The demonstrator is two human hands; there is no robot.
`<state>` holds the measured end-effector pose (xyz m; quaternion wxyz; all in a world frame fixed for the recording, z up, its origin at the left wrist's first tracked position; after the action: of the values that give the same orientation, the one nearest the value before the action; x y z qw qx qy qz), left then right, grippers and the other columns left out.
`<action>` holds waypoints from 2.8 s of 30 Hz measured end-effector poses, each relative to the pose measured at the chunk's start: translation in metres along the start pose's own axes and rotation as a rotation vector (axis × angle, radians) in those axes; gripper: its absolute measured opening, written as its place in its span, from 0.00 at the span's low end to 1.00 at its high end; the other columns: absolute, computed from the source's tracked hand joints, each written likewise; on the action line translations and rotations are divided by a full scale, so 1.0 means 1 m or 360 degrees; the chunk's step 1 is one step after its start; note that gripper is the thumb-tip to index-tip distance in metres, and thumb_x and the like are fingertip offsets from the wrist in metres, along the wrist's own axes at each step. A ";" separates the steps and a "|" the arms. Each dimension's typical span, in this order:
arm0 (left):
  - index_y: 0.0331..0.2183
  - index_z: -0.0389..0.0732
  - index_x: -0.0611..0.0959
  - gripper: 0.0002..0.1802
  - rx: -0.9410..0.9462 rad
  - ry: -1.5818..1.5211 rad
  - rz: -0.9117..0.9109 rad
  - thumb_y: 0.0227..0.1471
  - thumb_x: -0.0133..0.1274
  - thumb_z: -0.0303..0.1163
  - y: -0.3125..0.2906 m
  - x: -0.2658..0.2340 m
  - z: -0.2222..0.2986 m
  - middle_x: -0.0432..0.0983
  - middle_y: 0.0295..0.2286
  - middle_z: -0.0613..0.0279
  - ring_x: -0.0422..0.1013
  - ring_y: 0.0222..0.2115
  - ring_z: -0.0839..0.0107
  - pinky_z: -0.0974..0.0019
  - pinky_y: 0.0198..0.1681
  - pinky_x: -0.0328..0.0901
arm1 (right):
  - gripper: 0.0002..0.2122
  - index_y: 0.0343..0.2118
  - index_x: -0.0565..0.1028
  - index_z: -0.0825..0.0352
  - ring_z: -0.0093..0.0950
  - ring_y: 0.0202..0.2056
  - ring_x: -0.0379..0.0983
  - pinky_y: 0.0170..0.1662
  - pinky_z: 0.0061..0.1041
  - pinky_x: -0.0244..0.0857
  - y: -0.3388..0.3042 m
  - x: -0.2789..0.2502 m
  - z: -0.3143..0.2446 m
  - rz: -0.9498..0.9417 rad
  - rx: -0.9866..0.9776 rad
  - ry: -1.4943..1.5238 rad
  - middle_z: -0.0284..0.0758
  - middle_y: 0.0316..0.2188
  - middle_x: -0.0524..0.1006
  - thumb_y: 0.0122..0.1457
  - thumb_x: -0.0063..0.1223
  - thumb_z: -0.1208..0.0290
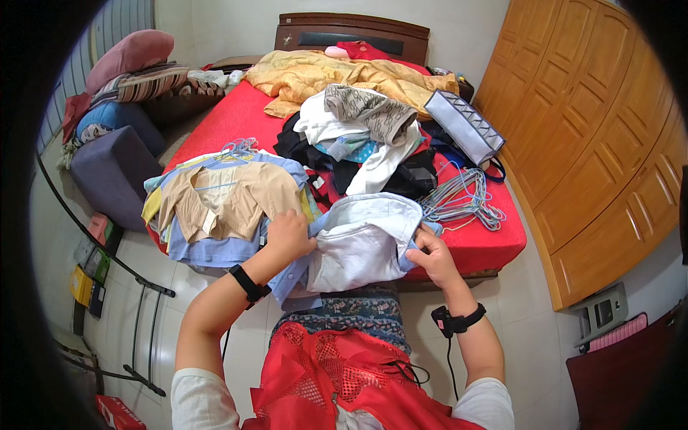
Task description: The person places several garments onto plastic hangers one by one on a bed, including a blue shirt, a patterned vest, a white shirt, a light blue t-shirt, a red and white t-shirt, and a black sweater.
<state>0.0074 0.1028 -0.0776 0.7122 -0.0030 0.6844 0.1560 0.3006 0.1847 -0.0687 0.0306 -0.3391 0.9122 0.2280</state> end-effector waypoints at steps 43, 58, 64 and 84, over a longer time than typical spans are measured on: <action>0.43 0.40 0.77 0.24 -0.0898 -0.2619 -0.1188 0.56 0.46 0.50 -0.036 0.074 -0.053 0.75 0.29 0.58 0.73 0.28 0.65 0.59 0.28 0.71 | 0.14 0.42 0.68 0.66 0.21 0.37 0.71 0.41 0.22 0.66 -0.028 -0.011 0.021 0.0197 0.0834 0.0837 0.33 0.37 0.74 0.54 0.57 0.75; 0.36 0.38 0.81 0.21 -0.0685 -0.1615 -0.1857 0.49 0.52 0.46 -0.062 0.076 -0.070 0.78 0.31 0.60 0.73 0.28 0.71 0.68 0.35 0.67 | 0.05 0.30 0.78 0.71 0.17 0.26 0.70 0.29 0.21 0.64 -0.036 -0.027 0.022 -0.0447 0.1248 -0.0245 0.27 0.26 0.76 0.49 0.59 0.76; 0.37 0.34 0.81 0.18 -0.0329 -0.2364 -0.1430 0.52 0.49 0.39 -0.048 0.027 -0.062 0.79 0.32 0.56 0.76 0.29 0.68 0.65 0.34 0.71 | 0.04 0.32 0.74 0.67 0.14 0.20 0.67 0.22 0.15 0.62 -0.020 -0.019 -0.015 -0.0080 0.1013 0.0169 0.26 0.21 0.73 0.57 0.54 0.73; 0.58 0.45 0.60 0.34 0.0451 -0.3332 -0.0424 0.52 0.54 0.34 -0.037 -0.116 -0.021 0.61 0.55 0.52 0.65 0.53 0.52 0.53 0.55 0.63 | 0.46 0.65 0.24 0.43 0.45 0.59 0.60 0.51 0.41 0.66 -0.006 0.026 -0.119 -0.0511 0.0292 0.1130 0.39 0.64 0.49 0.59 0.51 0.76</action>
<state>-0.0059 0.0376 0.0262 0.9512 0.1407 -0.2629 -0.0795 0.2968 0.1129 0.0300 -0.2212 -0.5308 0.8181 0.0067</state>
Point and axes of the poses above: each hand's wrist, its own y-axis towards the middle knuckle, its own x-axis out of the palm, z = x × y, the point moved 6 cm from there along y, towards the middle knuckle
